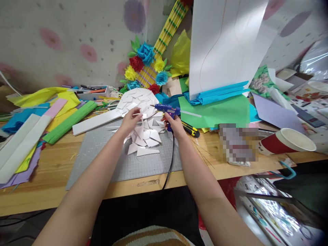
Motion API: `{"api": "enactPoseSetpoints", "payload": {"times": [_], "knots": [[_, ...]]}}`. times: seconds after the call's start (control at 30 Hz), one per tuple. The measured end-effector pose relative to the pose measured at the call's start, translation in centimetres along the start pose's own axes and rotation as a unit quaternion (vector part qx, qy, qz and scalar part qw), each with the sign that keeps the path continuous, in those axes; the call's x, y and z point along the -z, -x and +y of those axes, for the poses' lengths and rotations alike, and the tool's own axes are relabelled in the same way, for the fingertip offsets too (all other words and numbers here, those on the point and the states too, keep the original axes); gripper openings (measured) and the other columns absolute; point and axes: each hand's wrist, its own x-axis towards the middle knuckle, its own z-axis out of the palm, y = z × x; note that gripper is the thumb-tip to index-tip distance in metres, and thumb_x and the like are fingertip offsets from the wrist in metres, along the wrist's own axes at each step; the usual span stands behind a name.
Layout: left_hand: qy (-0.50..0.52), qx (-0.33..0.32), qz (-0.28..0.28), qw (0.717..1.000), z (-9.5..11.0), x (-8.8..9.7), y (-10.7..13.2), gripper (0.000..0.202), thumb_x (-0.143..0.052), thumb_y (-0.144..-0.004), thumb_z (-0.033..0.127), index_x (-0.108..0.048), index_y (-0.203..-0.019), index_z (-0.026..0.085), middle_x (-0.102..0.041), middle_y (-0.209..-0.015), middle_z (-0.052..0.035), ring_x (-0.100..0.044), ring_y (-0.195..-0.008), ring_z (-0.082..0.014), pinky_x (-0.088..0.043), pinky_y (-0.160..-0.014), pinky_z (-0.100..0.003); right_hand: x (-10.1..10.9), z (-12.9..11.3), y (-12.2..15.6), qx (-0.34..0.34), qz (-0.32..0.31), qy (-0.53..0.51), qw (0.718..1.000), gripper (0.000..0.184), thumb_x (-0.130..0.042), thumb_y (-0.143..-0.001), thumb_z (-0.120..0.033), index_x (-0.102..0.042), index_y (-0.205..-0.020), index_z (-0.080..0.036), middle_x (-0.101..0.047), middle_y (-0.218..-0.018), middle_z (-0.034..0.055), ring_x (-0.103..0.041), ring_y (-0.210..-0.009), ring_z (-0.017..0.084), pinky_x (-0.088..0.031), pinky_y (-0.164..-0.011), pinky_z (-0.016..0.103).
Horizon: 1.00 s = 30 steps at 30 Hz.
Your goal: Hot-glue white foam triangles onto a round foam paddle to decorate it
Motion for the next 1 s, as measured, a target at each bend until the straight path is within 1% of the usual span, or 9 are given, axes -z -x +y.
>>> {"api": "enactPoseSetpoints", "payload": {"times": [0.07, 0.17, 0.23, 0.3, 0.4, 0.57, 0.7, 0.8, 1.0], "knots": [[0.115, 0.03, 0.009, 0.993, 0.1, 0.7, 0.0, 0.02, -0.067, -0.075, 0.019, -0.064, -0.095, 0.016, -0.068, -0.098, -0.0047, -0.064, -0.084, -0.0143, -0.054, -0.081, -0.032, -0.1, -0.2, 0.4, -0.012, -0.07, 0.023, 0.997, 0.049, -0.069, -0.064, -0.066, -0.058, -0.069, -0.019, -0.062, -0.067, 0.0016, -0.045, -0.046, 0.008, -0.035, -0.04, 0.023], [0.214, 0.111, -0.006, 0.971, 0.4, 1.6, 0.3, 0.009, -0.069, -0.077, 0.018, -0.065, -0.083, 0.013, -0.068, -0.08, -0.0037, -0.063, -0.072, -0.0108, -0.054, -0.074, -0.025, -0.2, -0.2, 0.8, -0.017, -0.137, 0.068, 0.988, 0.051, -0.067, -0.066, -0.068, -0.059, -0.064, -0.018, -0.058, -0.06, 0.0004, -0.042, -0.044, 0.007, -0.035, -0.041, 0.024], [0.241, 0.159, -0.016, 0.957, 0.5, 2.0, 0.6, 0.003, -0.066, -0.081, 0.015, -0.065, -0.081, 0.012, -0.068, -0.076, -0.0047, -0.063, -0.069, -0.0098, -0.053, -0.07, -0.022, -0.3, -0.3, 1.0, -0.024, -0.157, 0.084, 0.984, 0.051, -0.067, -0.066, -0.069, -0.059, -0.063, -0.018, -0.054, -0.056, -0.0013, -0.041, -0.044, 0.007, -0.036, -0.042, 0.024], [0.252, 0.189, -0.025, 0.949, 0.6, 2.2, 0.9, 0.008, -0.061, -0.086, 0.013, -0.066, -0.08, 0.01, -0.069, -0.076, -0.0059, -0.063, -0.067, -0.0094, -0.052, -0.067, -0.02, -0.3, -0.6, 1.1, -0.035, -0.168, 0.096, 0.98, 0.051, -0.067, -0.066, -0.068, -0.058, -0.062, -0.018, -0.051, -0.054, -0.0024, -0.041, -0.046, 0.008, -0.038, -0.044, 0.024], [0.251, 0.211, -0.039, 0.944, 0.9, 2.2, 1.3, 0.017, -0.054, -0.09, 0.013, -0.067, -0.079, 0.009, -0.07, -0.076, -0.0073, -0.063, -0.064, -0.0093, -0.052, -0.064, -0.019, -0.3, -0.9, 1.3, -0.045, -0.184, 0.118, 0.975, 0.05, -0.068, -0.066, -0.067, -0.056, -0.061, -0.019, -0.052, -0.056, -0.0016, -0.042, -0.048, 0.008, -0.039, -0.046, 0.024], [0.241, 0.221, -0.057, 0.943, 1.4, 2.0, 1.6, 0.024, -0.049, -0.092, 0.011, -0.068, -0.077, 0.009, -0.07, -0.073, -0.0063, -0.061, -0.062, -0.0083, -0.052, -0.063, -0.018, -0.3, -0.7, 1.2, -0.053, -0.185, 0.132, 0.972, 0.05, -0.069, -0.066, -0.066, -0.053, -0.061, -0.019, -0.055, -0.059, -0.0006, -0.044, -0.048, 0.008, -0.038, -0.045, 0.025], [0.224, 0.233, -0.073, 0.943, 1.5, 2.1, 1.9, 0.023, -0.049, -0.092, 0.01, -0.069, -0.081, 0.009, -0.071, -0.076, -0.0073, -0.065, -0.068, -0.0103, -0.054, -0.066, -0.02, -0.2, -0.3, 0.9, -0.053, -0.152, 0.133, 0.978, 0.049, -0.069, -0.066, -0.065, -0.051, -0.065, -0.02, -0.052, -0.057, -0.003, -0.044, -0.047, 0.008, -0.037, -0.046, 0.025], [0.21, 0.246, -0.082, 0.943, 1.5, 2.3, 2.0, 0.024, -0.05, -0.092, 0.011, -0.069, -0.077, 0.008, -0.072, -0.077, -0.0086, -0.066, -0.069, -0.0109, -0.054, -0.068, -0.02, 0.0, -0.1, 0.7, -0.047, -0.131, 0.132, 0.981, 0.05, -0.069, -0.066, -0.067, -0.05, -0.067, -0.021, -0.048, -0.055, -0.0048, -0.042, -0.046, 0.008, -0.037, -0.046, 0.025], [0.195, 0.248, -0.105, 0.943, 1.2, 2.8, 2.0, 0.017, -0.056, -0.089, 0.013, -0.069, -0.078, 0.01, -0.072, -0.08, -0.0083, -0.066, -0.073, -0.0116, -0.055, -0.071, -0.02, 0.3, 0.3, 0.5, -0.047, -0.121, 0.111, 0.985, 0.053, -0.07, -0.062, -0.069, -0.049, -0.064, -0.021, -0.045, -0.053, -0.0057, -0.04, -0.045, 0.008, -0.036, -0.045, 0.025]]}}
